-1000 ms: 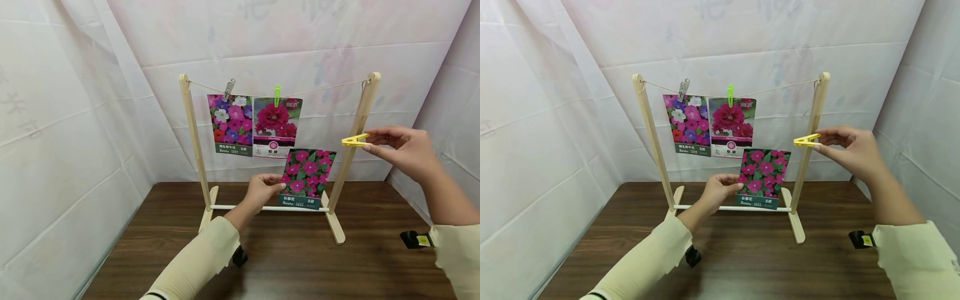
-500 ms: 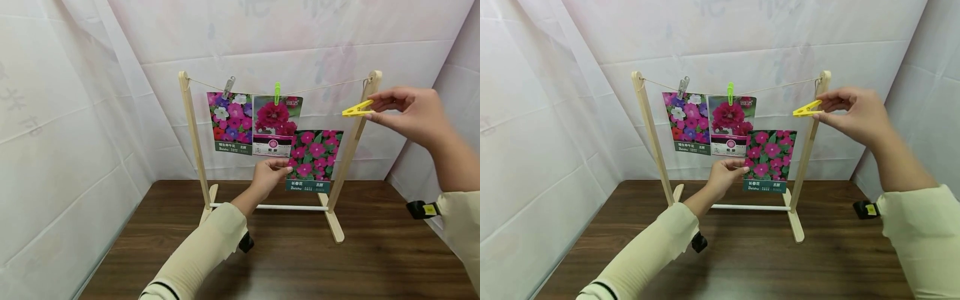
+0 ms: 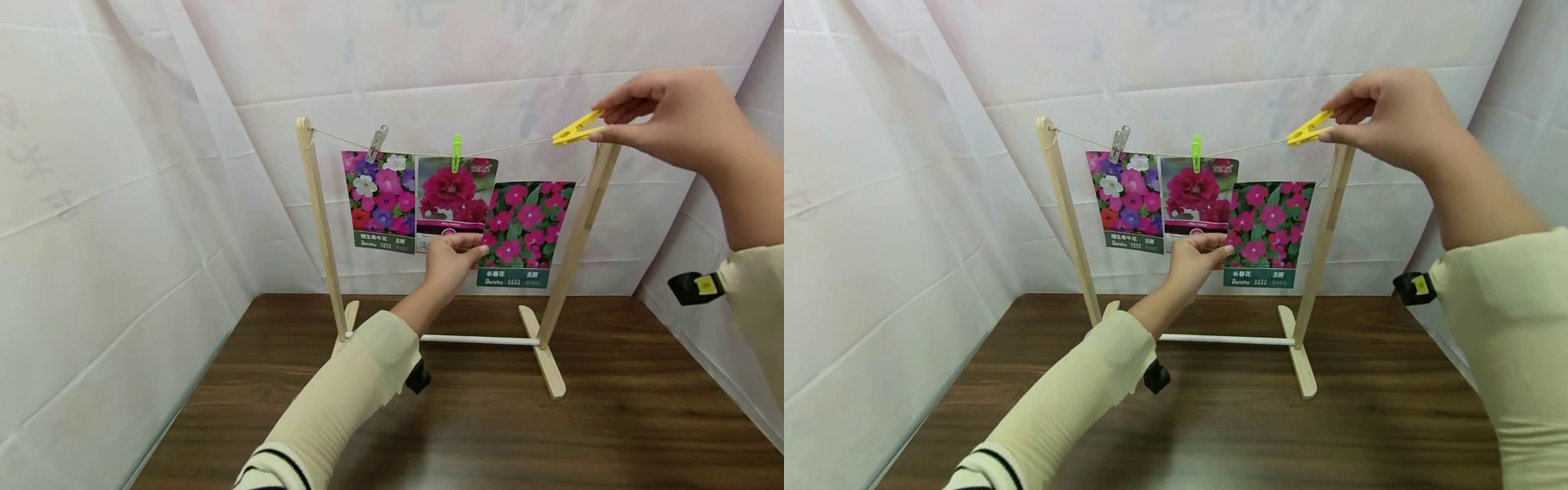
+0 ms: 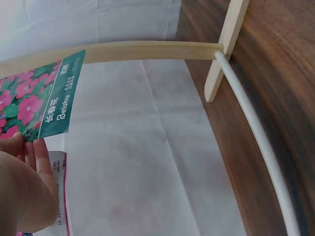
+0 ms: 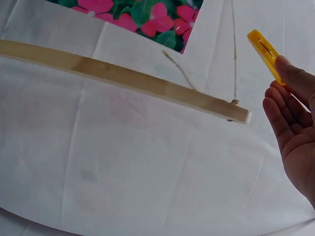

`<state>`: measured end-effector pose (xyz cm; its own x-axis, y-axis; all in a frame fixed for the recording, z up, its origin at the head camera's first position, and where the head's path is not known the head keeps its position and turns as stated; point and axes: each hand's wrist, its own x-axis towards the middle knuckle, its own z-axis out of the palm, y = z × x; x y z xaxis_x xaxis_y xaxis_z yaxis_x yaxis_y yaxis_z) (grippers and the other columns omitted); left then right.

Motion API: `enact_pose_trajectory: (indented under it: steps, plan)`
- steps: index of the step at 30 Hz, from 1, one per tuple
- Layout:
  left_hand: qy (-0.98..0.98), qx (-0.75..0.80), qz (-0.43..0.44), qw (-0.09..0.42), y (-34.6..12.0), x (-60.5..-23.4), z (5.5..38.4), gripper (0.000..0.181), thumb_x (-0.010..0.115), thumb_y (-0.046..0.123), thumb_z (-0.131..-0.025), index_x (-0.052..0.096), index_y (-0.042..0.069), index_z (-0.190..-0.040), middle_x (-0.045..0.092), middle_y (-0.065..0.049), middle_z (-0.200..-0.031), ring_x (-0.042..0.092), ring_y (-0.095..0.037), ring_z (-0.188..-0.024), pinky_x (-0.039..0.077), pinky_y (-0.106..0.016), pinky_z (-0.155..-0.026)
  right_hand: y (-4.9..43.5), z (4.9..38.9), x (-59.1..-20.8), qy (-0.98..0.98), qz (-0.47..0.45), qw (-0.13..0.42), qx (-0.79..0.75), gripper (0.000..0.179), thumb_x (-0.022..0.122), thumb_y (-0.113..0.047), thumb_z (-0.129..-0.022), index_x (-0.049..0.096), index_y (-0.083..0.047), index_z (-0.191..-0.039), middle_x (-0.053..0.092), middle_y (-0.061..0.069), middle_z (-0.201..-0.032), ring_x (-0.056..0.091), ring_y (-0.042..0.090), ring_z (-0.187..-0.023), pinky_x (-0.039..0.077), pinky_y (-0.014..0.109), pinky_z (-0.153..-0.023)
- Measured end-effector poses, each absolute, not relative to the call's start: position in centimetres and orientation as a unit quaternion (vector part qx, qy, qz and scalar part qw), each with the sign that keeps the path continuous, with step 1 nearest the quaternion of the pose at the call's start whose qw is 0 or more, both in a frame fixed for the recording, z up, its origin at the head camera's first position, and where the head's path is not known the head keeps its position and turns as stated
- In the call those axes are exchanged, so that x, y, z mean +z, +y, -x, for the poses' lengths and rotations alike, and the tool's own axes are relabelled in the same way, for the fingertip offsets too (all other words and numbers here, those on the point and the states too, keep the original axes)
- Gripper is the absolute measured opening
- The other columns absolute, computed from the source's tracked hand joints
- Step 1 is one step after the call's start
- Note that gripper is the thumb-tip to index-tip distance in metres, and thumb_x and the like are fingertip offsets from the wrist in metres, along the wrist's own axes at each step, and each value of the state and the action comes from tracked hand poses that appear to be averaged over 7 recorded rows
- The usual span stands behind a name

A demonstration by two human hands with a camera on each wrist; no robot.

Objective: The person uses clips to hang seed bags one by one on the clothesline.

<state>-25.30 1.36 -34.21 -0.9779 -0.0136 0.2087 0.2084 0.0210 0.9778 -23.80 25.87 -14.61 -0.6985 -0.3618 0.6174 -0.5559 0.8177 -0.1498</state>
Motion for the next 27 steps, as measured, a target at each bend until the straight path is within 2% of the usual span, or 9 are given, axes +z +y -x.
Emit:
enact_pose_trajectory:
  steps: [4,6,10,14,18,27]
  plan:
    - [-0.708,-0.698,0.061,0.088,1.5,-33.4,25.8,0.014,0.077,0.007,-0.084,0.077,0.006,-0.098,0.07,0.002,-0.083,0.063,-0.01,-0.065,0.056,-0.026,-0.063,25.0,24.2,-13.2,-0.918,-0.26,0.274,0.124,0.02,0.075,-0.004,-0.085,0.07,0.009,-0.1,0.067,0.018,-0.089,0.045,-0.007,-0.065,0.035,0.003,-0.058]
    - [-0.703,-0.703,0.056,0.092,1.7,-33.0,26.1,0.014,0.077,0.007,-0.084,0.077,0.007,-0.097,0.07,0.002,-0.082,0.062,-0.01,-0.063,0.056,-0.026,-0.061,24.6,24.4,-12.6,-0.921,-0.264,0.266,0.103,0.017,0.076,-0.002,-0.084,0.071,0.008,-0.096,0.068,0.021,-0.089,0.045,-0.004,-0.062,0.035,0.004,-0.055]
    - [-0.695,-0.711,0.048,0.096,2.2,-32.3,26.6,0.013,0.077,0.008,-0.084,0.078,0.007,-0.097,0.07,0.002,-0.082,0.06,-0.011,-0.06,0.055,-0.026,-0.059,23.9,24.8,-11.5,-0.931,-0.262,0.248,0.053,0.013,0.076,-0.003,-0.083,0.071,0.009,-0.088,0.068,0.022,-0.081,0.048,0.011,-0.061,0.035,0.012,-0.049]
    - [-0.692,-0.714,0.04,0.099,2.8,-31.6,26.7,0.013,0.077,0.008,-0.084,0.078,0.008,-0.097,0.069,0.003,-0.082,0.06,-0.01,-0.06,0.054,-0.024,-0.059,23.1,25.1,-10.9,-0.937,-0.266,0.228,0.011,0.013,0.076,-0.004,-0.084,0.071,0.007,-0.079,0.066,0.017,-0.07,0.049,0.024,-0.062,0.037,0.023,-0.046]
    - [-0.695,-0.711,0.034,0.1,3.3,-31.2,26.5,0.014,0.076,0.008,-0.084,0.078,0.008,-0.098,0.068,0.003,-0.08,0.059,-0.009,-0.061,0.053,-0.022,-0.057,22.6,25.1,-10.7,-0.936,-0.281,0.213,-0.013,0.014,0.076,-0.004,-0.083,0.071,0.005,-0.074,0.064,0.013,-0.065,0.047,0.025,-0.061,0.039,0.027,-0.045]
    - [-0.691,-0.714,0.028,0.113,3.5,-31.0,26.3,0.014,0.076,0.005,-0.084,0.078,0.006,-0.097,0.067,0.002,-0.079,0.06,-0.007,-0.064,0.055,-0.021,-0.062,21.9,25.3,-10.6,-0.94,-0.287,0.186,-0.02,0.011,0.076,-0.001,-0.083,0.071,0.006,-0.075,0.066,0.018,-0.069,0.049,0.027,-0.063,0.045,0.029,-0.049]
